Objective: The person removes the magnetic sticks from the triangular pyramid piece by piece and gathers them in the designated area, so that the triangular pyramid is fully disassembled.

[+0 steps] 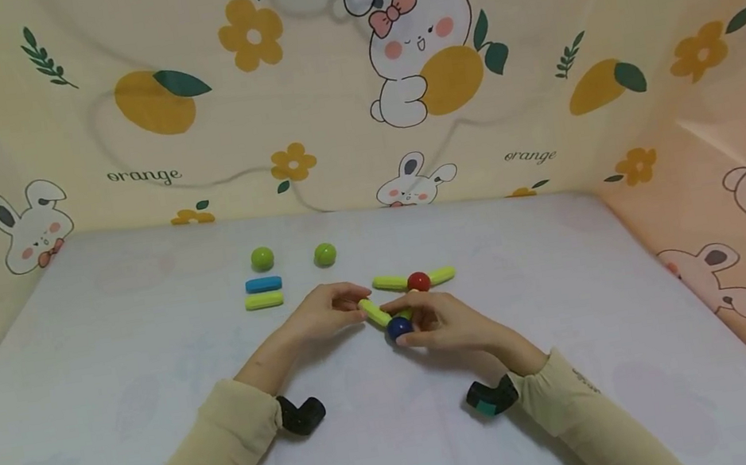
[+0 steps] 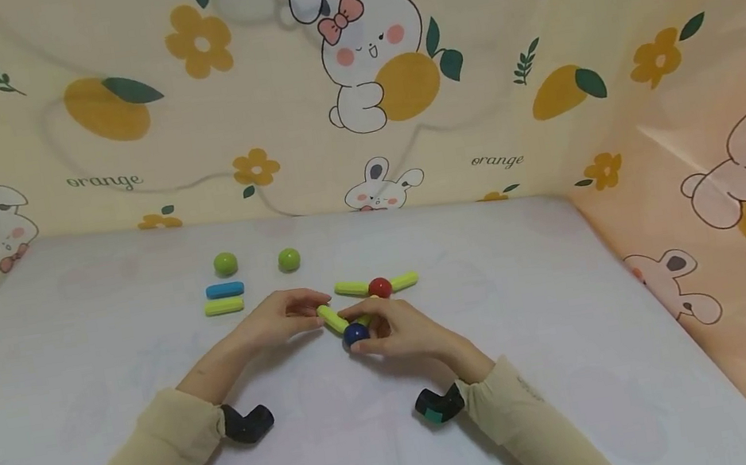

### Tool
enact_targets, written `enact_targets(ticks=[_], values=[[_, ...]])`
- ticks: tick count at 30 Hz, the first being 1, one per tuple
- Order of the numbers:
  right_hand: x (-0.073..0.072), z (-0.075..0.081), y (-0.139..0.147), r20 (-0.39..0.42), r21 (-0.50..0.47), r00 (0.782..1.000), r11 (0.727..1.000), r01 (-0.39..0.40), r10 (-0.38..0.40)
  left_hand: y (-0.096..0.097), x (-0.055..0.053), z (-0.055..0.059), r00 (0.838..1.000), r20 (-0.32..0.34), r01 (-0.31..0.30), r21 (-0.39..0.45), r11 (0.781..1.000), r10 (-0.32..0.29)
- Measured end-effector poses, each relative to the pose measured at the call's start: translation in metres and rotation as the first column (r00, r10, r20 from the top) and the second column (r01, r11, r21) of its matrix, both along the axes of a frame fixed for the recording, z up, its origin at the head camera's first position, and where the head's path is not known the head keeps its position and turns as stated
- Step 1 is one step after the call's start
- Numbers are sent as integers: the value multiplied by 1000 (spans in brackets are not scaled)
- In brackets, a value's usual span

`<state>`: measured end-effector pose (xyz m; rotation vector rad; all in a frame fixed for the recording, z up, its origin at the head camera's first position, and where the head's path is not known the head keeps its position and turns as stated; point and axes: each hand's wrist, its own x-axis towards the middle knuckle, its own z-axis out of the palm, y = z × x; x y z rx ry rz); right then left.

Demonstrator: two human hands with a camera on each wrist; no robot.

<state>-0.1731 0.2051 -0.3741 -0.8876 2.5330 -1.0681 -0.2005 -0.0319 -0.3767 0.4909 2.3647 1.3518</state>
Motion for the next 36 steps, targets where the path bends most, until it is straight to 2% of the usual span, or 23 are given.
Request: enact_targets(ticks=[10, 16, 19, 27, 36], values=[[-1, -2, -6, -25, -55, 1000, 998, 13, -15, -5, 2, -1, 998, -38, -47, -28, 999, 46], [-1, -3, -11, 0, -66, 997, 995, 73, -73, -16, 5, -2, 997, -34, -72, 10, 997, 73], [-1, -4, -13, 7, -83, 994, 990, 111, -111, -22, 6, -1, 997, -36, -73, 3, 997, 73], [-3, -8, -25, -12, -83, 965, 962, 261, -263, -31, 8, -3, 993, 42, -110, -16, 994, 111], [-5, -7, -39, 60, -113, 957, 951, 288, -282, -39, 9, -8, 986, 83, -151, 50, 987, 146]])
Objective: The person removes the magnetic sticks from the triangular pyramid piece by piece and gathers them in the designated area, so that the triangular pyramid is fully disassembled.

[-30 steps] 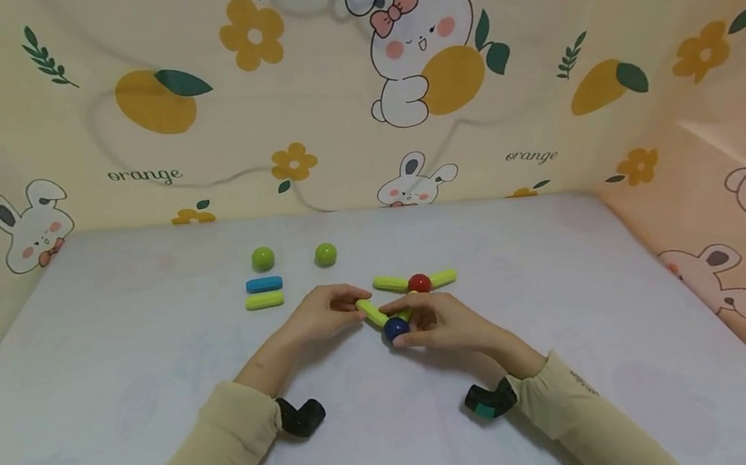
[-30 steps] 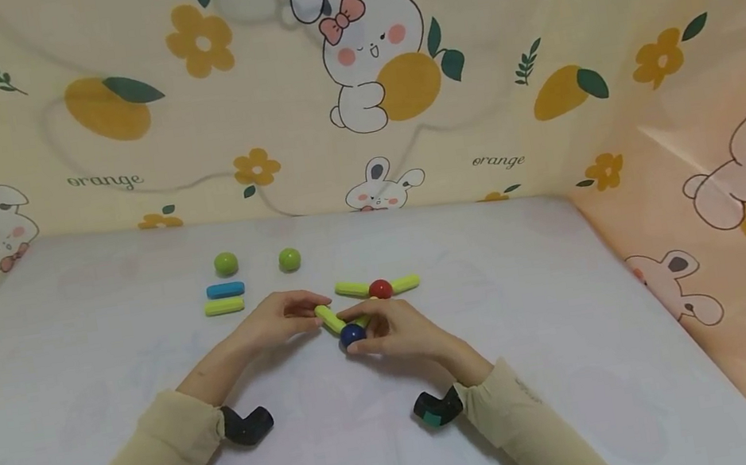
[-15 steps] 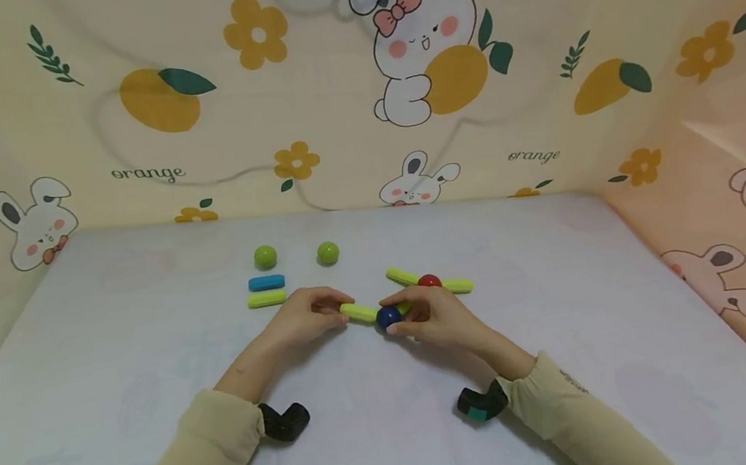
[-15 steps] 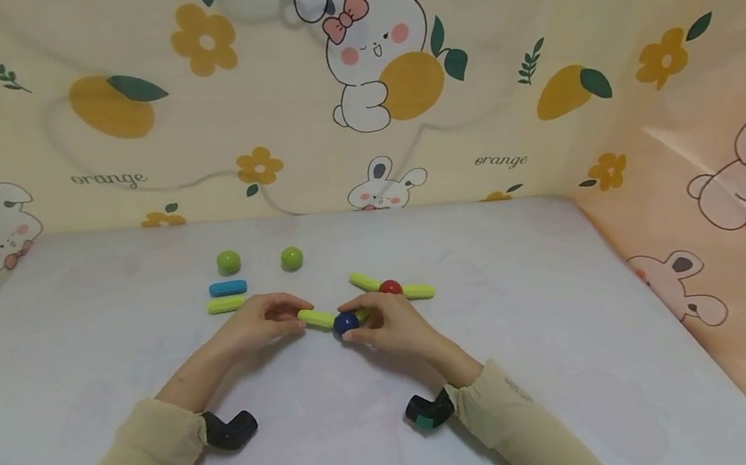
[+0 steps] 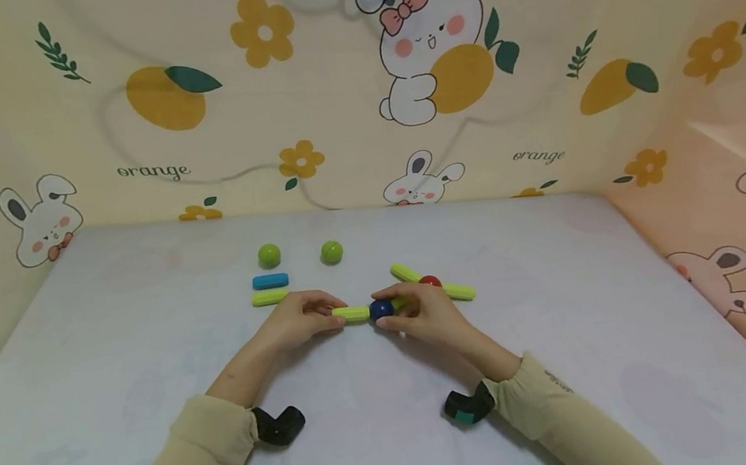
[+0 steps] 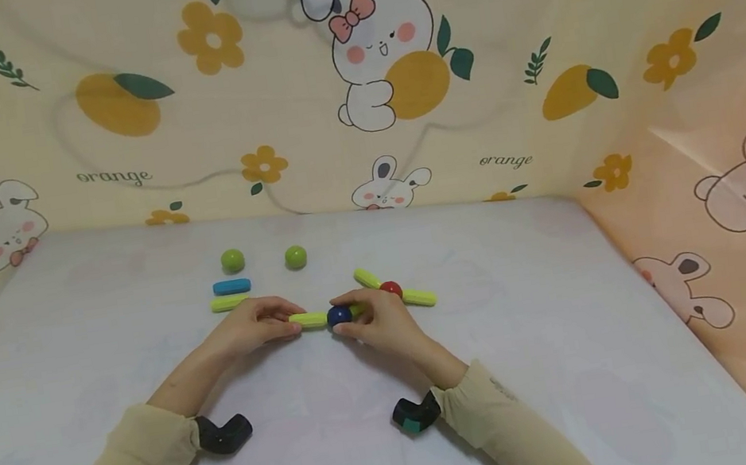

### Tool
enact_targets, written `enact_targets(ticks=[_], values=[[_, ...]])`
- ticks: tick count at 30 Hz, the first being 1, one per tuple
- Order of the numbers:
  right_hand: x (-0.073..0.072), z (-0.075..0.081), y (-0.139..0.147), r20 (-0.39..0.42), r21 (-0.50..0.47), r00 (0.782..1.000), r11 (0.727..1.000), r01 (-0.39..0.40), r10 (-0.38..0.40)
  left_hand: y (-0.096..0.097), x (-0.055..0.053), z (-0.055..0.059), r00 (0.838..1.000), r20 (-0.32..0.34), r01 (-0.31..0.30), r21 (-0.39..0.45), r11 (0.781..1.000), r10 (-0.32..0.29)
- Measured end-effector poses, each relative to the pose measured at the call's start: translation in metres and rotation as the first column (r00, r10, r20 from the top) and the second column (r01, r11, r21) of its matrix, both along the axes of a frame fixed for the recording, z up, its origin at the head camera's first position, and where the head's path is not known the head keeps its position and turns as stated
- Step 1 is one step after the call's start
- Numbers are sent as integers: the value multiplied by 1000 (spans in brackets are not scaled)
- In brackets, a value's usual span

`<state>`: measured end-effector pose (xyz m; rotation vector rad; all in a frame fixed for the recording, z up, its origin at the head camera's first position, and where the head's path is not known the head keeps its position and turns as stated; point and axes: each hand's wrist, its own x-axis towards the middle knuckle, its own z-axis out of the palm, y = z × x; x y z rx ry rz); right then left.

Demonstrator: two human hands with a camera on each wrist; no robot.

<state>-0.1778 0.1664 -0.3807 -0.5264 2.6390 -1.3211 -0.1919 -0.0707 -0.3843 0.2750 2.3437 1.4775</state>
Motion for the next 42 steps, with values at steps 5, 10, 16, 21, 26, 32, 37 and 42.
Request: enact_targets(ticks=[5, 10, 16, 21, 26, 32, 37, 42], values=[[0, 4, -3, 3, -9, 1000, 1000, -3, 3, -3, 1, 1, 1000, 6, 0, 26, 1000, 0], [1, 5, -4, 7, -6, 1000, 1000, 1, -1, -4, 1, 1, 1000, 27, 1, 35, 999, -2], [1, 4, -5, 23, -9, 1000, 1000, 9, -8, -4, 1, -2, 997, 79, -17, 75, 997, 11], [1, 6, -6, 15, 6, 1000, 1000, 4, -4, -5, 0, -3, 991, 135, -37, 125, 991, 20], [0, 8, -6, 13, 20, 1000, 1000, 6, -6, -6, -1, -3, 981, 193, -36, 186, 982, 0], [0, 7, -5, 6, 22, 1000, 1000, 10, -10, -21, 3, -6, 980, 197, -26, 171, 985, -8], [0, 7, -5, 17, 11, 1000, 1000, 7, -7, -38, 7, -6, 991, 132, -24, 123, 992, 7], [-1, 6, -5, 23, 5, 1000, 1000, 2, -2, -53, 6, -6, 997, 75, -31, 44, 999, 28]])
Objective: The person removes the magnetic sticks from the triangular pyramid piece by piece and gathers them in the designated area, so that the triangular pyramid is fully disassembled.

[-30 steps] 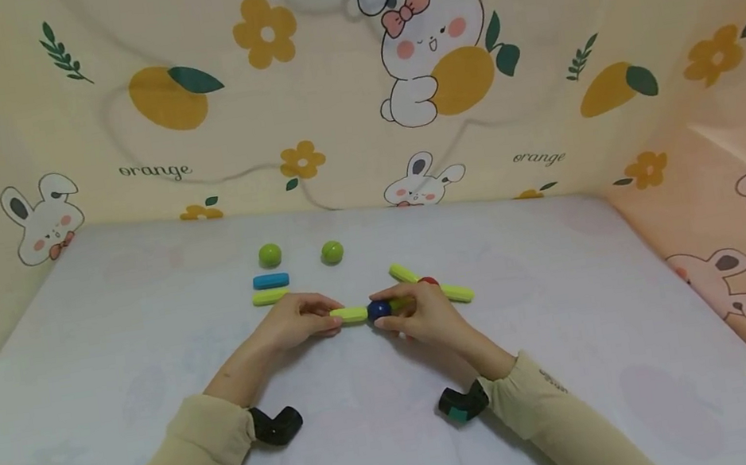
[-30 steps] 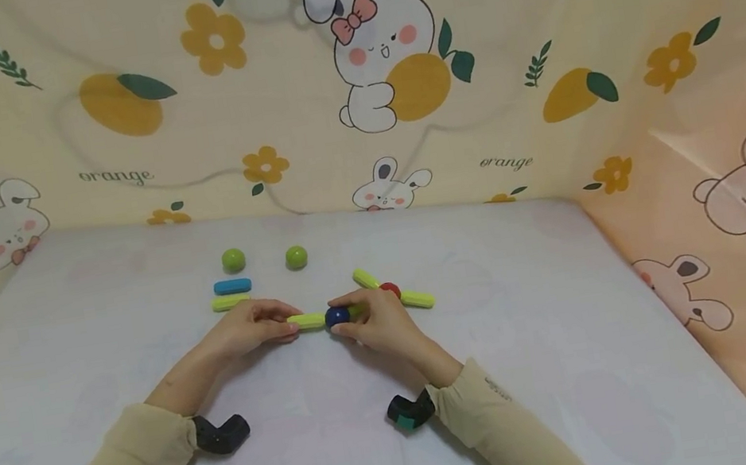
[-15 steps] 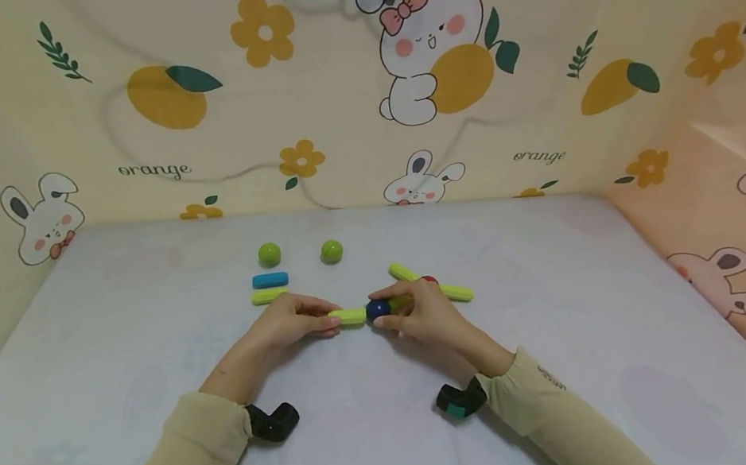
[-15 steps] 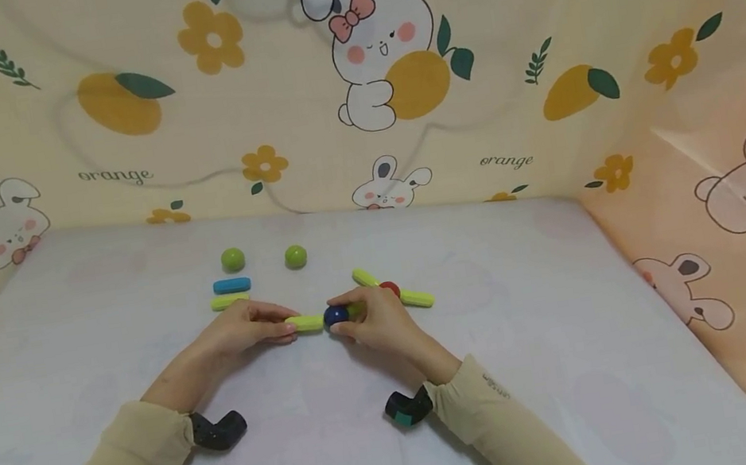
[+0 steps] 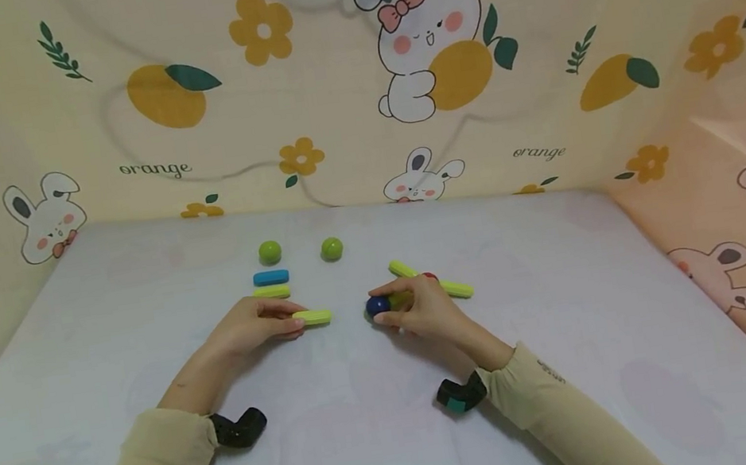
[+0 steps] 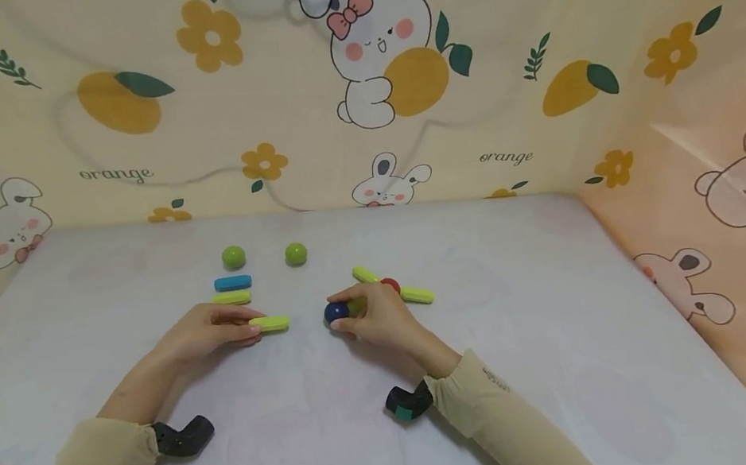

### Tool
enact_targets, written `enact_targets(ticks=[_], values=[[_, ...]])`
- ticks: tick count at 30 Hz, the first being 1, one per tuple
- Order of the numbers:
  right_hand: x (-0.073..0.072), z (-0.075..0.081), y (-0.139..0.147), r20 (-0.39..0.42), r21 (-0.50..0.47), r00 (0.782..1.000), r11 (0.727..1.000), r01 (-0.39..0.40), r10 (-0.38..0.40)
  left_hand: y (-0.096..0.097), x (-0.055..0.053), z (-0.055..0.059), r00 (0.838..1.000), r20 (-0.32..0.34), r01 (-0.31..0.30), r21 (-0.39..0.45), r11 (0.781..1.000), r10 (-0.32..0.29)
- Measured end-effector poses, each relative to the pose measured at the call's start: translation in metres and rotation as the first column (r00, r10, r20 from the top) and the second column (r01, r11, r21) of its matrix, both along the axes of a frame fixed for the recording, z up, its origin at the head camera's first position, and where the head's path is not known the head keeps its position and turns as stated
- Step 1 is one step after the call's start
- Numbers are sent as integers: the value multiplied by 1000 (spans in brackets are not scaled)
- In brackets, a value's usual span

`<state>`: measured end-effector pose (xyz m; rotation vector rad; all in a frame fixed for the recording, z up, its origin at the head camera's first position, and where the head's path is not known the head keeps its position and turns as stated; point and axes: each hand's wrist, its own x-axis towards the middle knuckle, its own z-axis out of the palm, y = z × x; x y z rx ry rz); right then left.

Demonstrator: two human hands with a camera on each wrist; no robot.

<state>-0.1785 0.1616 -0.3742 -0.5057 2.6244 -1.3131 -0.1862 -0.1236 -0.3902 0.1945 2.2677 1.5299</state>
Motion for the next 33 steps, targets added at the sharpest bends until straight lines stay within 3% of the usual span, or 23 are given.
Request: enact_targets(ticks=[8, 15, 25, 33], values=[[-2, 0, 0, 20, -1, 1000, 1000, 15, -15, -24, 2, 12, 999, -12, -31, -19, 999, 31], [-2, 1, 2, 22, 3, 999, 999, 33, -33, -33, -3, 21, 996, -31, -83, -122, 989, 80], [-2, 0, 1, 45, -22, 999, 999, 26, -25, -37, -10, 16, 991, -27, -133, -181, 974, 131], [-2, 0, -1, 59, -26, 998, 1000, 18, -16, -36, -14, 16, 983, -30, -185, -167, 968, 182]])
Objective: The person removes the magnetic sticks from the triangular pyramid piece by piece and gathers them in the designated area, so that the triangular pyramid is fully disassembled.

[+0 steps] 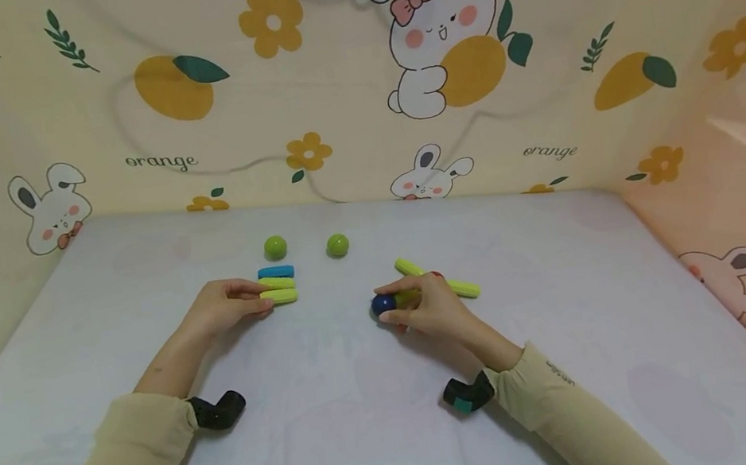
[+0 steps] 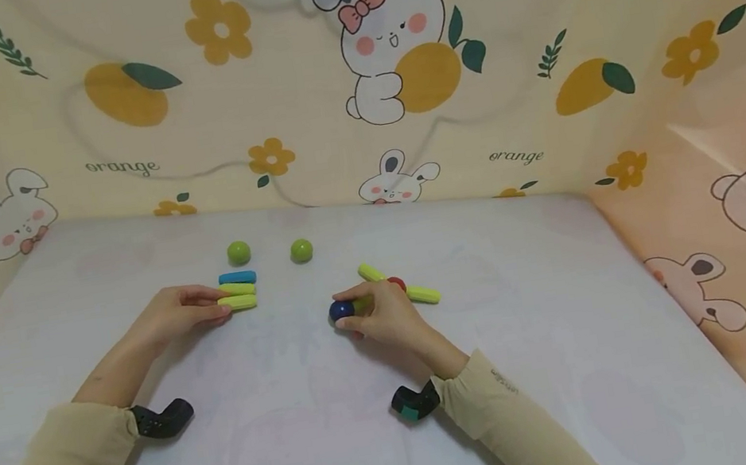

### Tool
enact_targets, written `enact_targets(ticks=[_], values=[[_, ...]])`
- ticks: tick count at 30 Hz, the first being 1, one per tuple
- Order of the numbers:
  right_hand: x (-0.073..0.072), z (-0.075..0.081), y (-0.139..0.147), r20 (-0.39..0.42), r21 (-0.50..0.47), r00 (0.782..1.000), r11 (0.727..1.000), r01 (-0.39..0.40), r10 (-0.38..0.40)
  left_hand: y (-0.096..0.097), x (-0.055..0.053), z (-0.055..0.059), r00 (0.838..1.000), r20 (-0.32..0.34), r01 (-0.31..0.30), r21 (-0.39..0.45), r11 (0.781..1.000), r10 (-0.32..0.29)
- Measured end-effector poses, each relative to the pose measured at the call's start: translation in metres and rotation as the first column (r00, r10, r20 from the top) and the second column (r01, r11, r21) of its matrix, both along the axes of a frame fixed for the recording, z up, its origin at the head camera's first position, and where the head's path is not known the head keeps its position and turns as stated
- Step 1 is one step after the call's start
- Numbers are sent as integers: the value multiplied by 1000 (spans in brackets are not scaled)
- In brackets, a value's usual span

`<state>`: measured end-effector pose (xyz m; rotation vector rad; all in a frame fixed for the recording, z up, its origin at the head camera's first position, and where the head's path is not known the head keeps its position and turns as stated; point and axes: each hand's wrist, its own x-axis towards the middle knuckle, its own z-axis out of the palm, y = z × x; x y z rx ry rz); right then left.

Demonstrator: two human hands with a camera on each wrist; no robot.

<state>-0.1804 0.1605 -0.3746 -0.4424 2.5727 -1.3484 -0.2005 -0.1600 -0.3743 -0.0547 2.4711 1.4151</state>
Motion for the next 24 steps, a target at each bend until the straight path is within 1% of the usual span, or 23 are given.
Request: enact_targets(ticks=[4, 10, 17, 24], values=[[0, -2, 0, -12, -7, 1000, 1000, -5, 5, 0, 0, 0, 999, -19, -31, -40, 999, 30], [0, -2, 1, -50, -26, 999, 999, -20, 19, 0, 1, -1, 998, -25, -55, -37, 998, 54], [1, -2, 1, -78, -15, 997, 1000, -18, 17, 1, 2, 1, 997, -17, -79, -43, 996, 78], [2, -1, 2, -79, 4, 997, 1000, -19, 19, 1, 6, 6, 993, -58, -110, -38, 993, 107]])
